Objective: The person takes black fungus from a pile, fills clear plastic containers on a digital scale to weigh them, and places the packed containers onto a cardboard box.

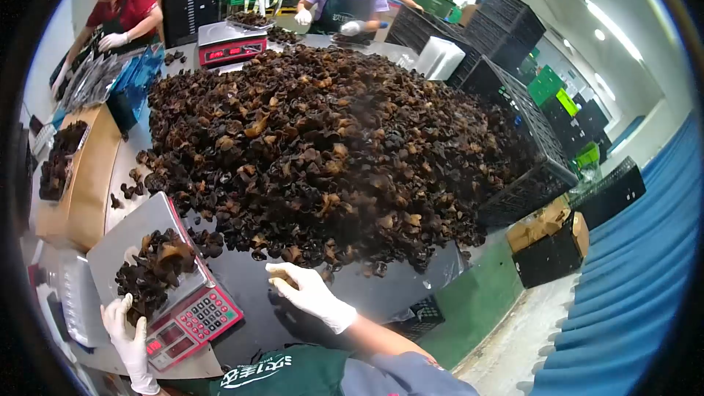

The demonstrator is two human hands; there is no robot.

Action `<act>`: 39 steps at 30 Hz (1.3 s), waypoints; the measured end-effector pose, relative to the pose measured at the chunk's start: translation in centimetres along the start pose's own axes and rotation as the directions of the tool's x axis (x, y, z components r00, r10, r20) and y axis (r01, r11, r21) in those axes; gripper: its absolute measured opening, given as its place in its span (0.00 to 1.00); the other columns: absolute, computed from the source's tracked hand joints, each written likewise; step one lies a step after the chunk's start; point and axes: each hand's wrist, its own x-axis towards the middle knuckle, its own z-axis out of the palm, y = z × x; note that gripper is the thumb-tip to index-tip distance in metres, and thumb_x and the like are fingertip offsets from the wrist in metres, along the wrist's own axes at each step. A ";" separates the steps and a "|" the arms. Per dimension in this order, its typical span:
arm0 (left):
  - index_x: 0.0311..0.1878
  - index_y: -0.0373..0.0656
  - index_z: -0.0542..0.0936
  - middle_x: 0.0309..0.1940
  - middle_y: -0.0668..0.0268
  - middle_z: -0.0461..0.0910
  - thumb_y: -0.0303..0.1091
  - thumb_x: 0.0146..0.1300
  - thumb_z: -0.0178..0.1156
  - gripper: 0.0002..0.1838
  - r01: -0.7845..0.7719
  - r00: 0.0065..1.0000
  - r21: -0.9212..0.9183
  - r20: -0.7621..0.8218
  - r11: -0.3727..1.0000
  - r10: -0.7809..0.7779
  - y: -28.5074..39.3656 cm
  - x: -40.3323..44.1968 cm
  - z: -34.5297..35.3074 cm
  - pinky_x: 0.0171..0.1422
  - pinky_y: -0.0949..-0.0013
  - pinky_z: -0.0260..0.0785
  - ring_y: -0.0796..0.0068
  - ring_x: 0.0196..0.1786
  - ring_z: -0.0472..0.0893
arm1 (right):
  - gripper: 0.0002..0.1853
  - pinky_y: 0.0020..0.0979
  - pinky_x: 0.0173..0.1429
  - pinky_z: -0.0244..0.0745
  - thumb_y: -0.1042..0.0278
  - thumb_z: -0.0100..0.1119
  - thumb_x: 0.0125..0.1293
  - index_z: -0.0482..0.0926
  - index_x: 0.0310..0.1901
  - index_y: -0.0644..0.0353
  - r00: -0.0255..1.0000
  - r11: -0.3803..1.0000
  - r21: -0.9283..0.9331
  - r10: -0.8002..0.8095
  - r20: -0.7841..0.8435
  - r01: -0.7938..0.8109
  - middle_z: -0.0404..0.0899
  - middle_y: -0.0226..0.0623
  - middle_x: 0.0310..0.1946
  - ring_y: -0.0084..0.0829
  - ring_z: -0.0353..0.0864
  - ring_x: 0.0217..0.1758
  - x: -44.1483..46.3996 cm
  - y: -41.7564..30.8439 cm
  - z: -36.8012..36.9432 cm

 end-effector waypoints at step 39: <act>0.65 0.38 0.78 0.43 0.68 0.84 0.27 0.69 0.64 0.22 0.470 0.863 -0.489 0.082 0.735 -0.498 -4.6 -0.1 -1.2 0.44 0.79 0.73 0.85 0.37 0.80 | 0.15 0.22 0.36 0.74 0.75 0.60 0.74 0.81 0.59 0.69 0.973 0.994 0.074 0.058 0.223 -0.076 0.85 0.36 0.43 0.17 0.78 0.31 11.0 -7.3 4.6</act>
